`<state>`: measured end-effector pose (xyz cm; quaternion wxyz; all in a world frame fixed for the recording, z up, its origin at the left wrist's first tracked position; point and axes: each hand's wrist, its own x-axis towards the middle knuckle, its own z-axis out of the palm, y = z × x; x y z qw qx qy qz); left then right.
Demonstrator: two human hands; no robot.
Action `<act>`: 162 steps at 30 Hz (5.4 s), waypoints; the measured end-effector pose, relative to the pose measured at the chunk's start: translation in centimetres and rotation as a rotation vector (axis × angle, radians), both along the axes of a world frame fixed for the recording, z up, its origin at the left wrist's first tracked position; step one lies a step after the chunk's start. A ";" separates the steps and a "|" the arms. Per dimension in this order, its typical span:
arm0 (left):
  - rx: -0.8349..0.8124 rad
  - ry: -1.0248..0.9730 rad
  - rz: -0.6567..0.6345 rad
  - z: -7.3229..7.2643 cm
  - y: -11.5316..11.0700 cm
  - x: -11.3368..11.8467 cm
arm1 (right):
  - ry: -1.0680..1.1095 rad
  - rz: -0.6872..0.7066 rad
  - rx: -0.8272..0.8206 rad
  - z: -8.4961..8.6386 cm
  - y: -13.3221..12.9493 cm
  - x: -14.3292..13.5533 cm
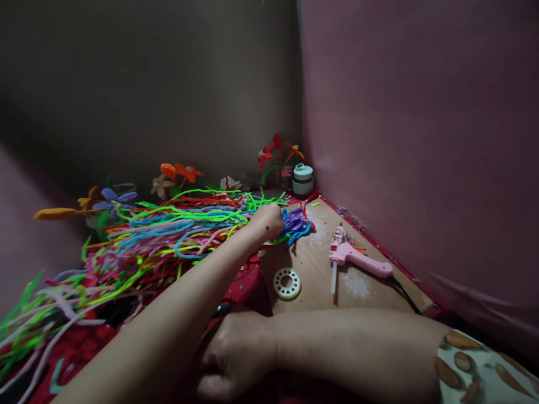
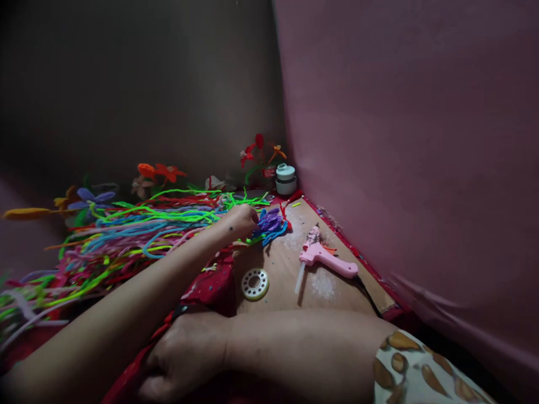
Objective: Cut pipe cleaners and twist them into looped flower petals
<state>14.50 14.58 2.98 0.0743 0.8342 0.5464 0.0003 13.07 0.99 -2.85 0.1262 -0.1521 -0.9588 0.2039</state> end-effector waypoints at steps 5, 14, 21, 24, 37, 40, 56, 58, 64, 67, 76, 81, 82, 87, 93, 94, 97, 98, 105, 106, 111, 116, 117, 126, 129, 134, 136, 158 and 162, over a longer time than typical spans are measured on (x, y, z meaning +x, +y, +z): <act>-0.060 0.094 0.031 -1.1 1.6 1.2 | -0.035 -0.014 -0.008 0.8 0.0 0.2; -0.051 0.002 0.055 -0.9 1.7 0.0 | 0.051 -0.044 -0.003 0.0 -0.1 -0.1; -0.094 -0.075 -0.017 -1.5 0.8 0.0 | 0.132 -0.052 -0.040 -0.3 -0.1 -0.2; -0.060 -0.075 -0.006 -2.1 0.8 0.2 | 0.144 -0.047 -0.030 -0.3 -0.1 -0.1; 0.011 -0.216 0.088 -2.5 1.7 -1.1 | 0.192 -0.056 0.000 -1.0 0.0 -0.5; -0.029 -0.249 0.092 -2.5 1.6 -1.2 | 0.197 -0.059 0.015 -0.9 0.0 -0.4; -0.087 -0.266 -0.006 -2.2 -0.1 -1.2 | 0.213 -0.090 0.000 -1.1 -0.1 -0.5; -0.063 -0.269 -0.018 -1.8 -0.8 -1.5 | 0.224 -0.089 0.001 -1.0 0.0 -0.5; 0.020 -0.274 -0.070 -0.2 -3.1 -4.0 | 0.120 -0.087 -0.036 -0.2 -0.2 -0.1; 0.041 -0.270 -0.082 -0.1 -3.7 -5.8 | 0.108 -0.091 -0.031 0.1 -0.3 0.1; 0.112 -0.217 -0.093 -2.0 -3.9 -5.1 | 0.218 -0.104 0.011 -1.0 -0.4 -0.5; 0.252 -0.071 -0.069 -1.4 -3.0 -1.9 | 0.275 -0.064 0.045 -1.4 -0.1 -0.7; 0.249 -0.037 -0.083 -1.5 -2.6 -1.4 | 0.275 -0.051 0.045 -1.3 0.0 -0.7; 0.198 0.060 -0.109 -2.9 -0.8 -0.1 | 0.222 -0.049 -0.013 -1.1 0.1 -0.4; 0.176 0.007 -0.043 -2.9 0.5 -0.4 | 0.193 -0.054 -0.059 -1.2 0.2 -0.7; 0.176 -0.015 -0.040 -2.7 0.8 -0.6 | 0.193 -0.053 -0.062 -1.3 0.2 -0.7; 0.169 -0.084 -0.038 -2.3 1.4 -1.1 | 0.176 -0.053 -0.067 -1.4 0.1 -0.8; 0.165 -0.106 -0.034 -2.2 1.5 -1.3 | 0.172 -0.056 -0.065 -1.4 0.1 -0.8; 0.148 -0.225 0.028 -1.0 0.8 -1.8 | 0.161 -0.059 -0.055 -1.0 0.0 -0.6; 0.143 -0.235 0.031 -1.0 0.7 -1.9 | 0.159 -0.058 -0.056 -1.0 0.0 -0.6; 0.121 -0.262 0.039 -1.0 0.6 -2.1 | 0.190 -0.063 -0.051 -1.1 0.1 -0.6; 0.109 -0.272 0.039 -1.1 0.6 -2.0 | 0.149 -0.054 -0.090 -0.9 0.0 -0.5; 0.106 -0.273 0.037 -1.1 0.5 -2.0 | 0.141 -0.053 -0.092 -0.8 0.0 -0.5; 0.118 -0.242 0.023 -1.3 0.5 -2.0 | 0.140 -0.053 -0.101 -0.7 -0.1 -0.5; 0.133 -0.216 -0.013 -1.8 0.8 -2.0 | 0.123 -0.056 -0.102 -0.7 -0.1 -0.5; 0.135 -0.192 -0.099 -2.2 0.4 -2.2 | 0.157 -0.067 -0.074 -0.5 -0.1 -0.5; 0.150 -0.202 -0.109 -2.0 -0.5 -2.6 | 0.174 -0.069 -0.061 -0.5 -0.1 -0.5; 0.183 -0.473 -0.216 -4.6 -10.3 -12.2 | 0.328 -0.072 -0.035 -1.2 -1.5 0.1; 0.316 -0.494 -0.163 -5.7 -10.2 -13.6 | 0.382 -0.082 -0.062 -1.1 -1.3 0.2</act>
